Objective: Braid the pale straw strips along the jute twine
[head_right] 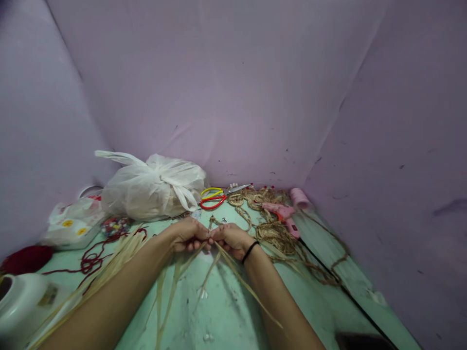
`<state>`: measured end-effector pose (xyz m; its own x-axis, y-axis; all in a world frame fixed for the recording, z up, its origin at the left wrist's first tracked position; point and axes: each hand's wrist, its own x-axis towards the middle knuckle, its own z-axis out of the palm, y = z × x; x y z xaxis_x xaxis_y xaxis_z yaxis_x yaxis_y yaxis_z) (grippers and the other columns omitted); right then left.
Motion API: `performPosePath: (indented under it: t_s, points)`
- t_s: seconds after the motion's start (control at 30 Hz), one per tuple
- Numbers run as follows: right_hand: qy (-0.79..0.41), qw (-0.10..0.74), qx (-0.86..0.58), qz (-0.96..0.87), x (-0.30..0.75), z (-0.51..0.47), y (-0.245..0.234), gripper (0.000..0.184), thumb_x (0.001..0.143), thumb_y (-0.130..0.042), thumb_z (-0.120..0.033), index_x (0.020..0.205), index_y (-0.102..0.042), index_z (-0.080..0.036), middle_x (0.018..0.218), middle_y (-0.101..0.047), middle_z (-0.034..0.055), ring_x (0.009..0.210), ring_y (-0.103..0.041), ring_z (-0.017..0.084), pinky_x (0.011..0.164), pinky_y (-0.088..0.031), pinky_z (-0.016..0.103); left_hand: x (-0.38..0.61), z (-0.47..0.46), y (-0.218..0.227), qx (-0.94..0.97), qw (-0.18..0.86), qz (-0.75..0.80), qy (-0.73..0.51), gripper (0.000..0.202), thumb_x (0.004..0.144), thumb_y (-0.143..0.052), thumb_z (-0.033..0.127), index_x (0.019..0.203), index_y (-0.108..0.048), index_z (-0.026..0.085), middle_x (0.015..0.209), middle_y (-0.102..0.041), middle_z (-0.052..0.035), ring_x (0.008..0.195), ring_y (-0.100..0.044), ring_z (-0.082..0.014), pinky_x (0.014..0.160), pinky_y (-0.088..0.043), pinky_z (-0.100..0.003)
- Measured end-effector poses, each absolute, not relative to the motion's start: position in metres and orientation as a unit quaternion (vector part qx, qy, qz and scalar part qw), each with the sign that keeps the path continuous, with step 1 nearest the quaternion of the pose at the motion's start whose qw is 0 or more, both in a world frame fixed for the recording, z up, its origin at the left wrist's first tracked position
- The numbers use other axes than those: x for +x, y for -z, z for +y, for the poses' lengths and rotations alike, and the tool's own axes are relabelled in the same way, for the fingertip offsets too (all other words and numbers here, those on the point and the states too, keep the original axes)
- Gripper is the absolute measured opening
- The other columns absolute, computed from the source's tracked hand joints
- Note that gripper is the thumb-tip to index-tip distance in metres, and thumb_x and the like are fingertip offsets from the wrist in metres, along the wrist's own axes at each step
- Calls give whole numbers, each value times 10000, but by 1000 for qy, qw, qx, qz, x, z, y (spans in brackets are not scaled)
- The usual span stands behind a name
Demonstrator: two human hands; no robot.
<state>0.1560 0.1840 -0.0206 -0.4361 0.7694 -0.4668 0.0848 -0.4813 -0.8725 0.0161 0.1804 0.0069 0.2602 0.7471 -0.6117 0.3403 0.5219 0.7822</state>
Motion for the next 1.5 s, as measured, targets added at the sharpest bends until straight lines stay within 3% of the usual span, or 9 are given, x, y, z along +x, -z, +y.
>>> performPosePath:
  t_s: [0.13, 0.27, 0.43, 0.53, 0.9, 1.0, 1.1, 1.23, 1.5]
  points:
    - [-703, 237, -466, -482, 156, 183, 21, 33, 568, -523, -84, 555, -543, -106, 402, -459, -54, 328, -272, 14, 318, -153, 141, 12, 182, -4, 468, 619, 615, -139, 176, 594, -633, 202, 488, -528, 110, 383, -441, 31, 307, -312, -26, 328, -184, -158]
    - [-633, 230, -499, -545, 154, 180, 19, 70, 546, -506, -79, 575, -550, -124, 500, -560, -32, 360, -329, 24, 341, -219, 150, 16, 179, -6, 497, 550, 657, -138, 191, 573, -558, 118, 408, -462, 127, 305, -351, 47, 267, -249, -35, 316, -142, -181]
    - [-441, 165, -611, -636, 153, 181, 9, 39, 540, -572, -126, 501, -573, -127, 391, -451, -41, 376, -349, 48, 378, -255, 181, 24, 176, -7, 499, 509, 679, -176, 153, 509, -521, 49, 387, -462, 120, 293, -374, 36, 285, -305, -54, 321, -197, -182]
    - [-395, 132, -636, -650, 154, 179, 1, 84, 538, -584, -147, 458, -568, -126, 391, -465, -17, 384, -381, 67, 379, -258, 197, 26, 176, -8, 497, 513, 678, -173, 152, 506, -522, 56, 383, -457, 117, 292, -368, 30, 294, -309, -57, 323, -194, -183]
    - [-517, 172, -523, -655, 152, 169, -9, 112, 583, -554, -98, 474, -551, -127, 355, -425, -59, 328, -325, 39, 348, -259, 171, 7, 181, -2, 461, 639, 587, -186, 213, 533, -550, 160, 436, -360, 164, 333, -310, 79, 262, -192, -13, 305, -72, -176]
    - [-533, 157, -536, -636, 156, 173, -10, 102, 598, -576, -104, 497, -564, -119, 377, -465, -40, 349, -374, 46, 363, -294, 162, 4, 180, 2, 476, 631, 583, -188, 237, 511, -600, 208, 450, -375, 165, 336, -301, 89, 265, -196, -9, 301, -69, -169]
    - [-533, 205, -598, -563, 157, 175, -13, 101, 633, -567, -106, 536, -545, -124, 456, -541, -12, 384, -444, 61, 393, -361, 164, 2, 178, 6, 466, 643, 568, -214, 241, 501, -598, 221, 454, -368, 166, 343, -305, 90, 273, -184, -5, 300, -58, -168]
    - [-631, 210, -562, -492, 152, 172, -12, 111, 705, -501, -121, 606, -550, -124, 529, -588, 14, 417, -507, 84, 430, -425, 190, 0, 177, 11, 460, 668, 537, -234, 203, 499, -564, 215, 460, -371, 168, 344, -281, 95, 275, -160, -3, 303, -39, -172]
    - [-663, 204, -536, -480, 141, 169, 3, 159, 696, -452, -85, 547, -462, -139, 429, -456, -30, 377, -452, 73, 408, -406, 190, 1, 178, 15, 485, 650, 542, -219, 116, 492, -549, 208, 511, -446, 159, 342, -308, 91, 280, -170, -14, 313, -71, -170]
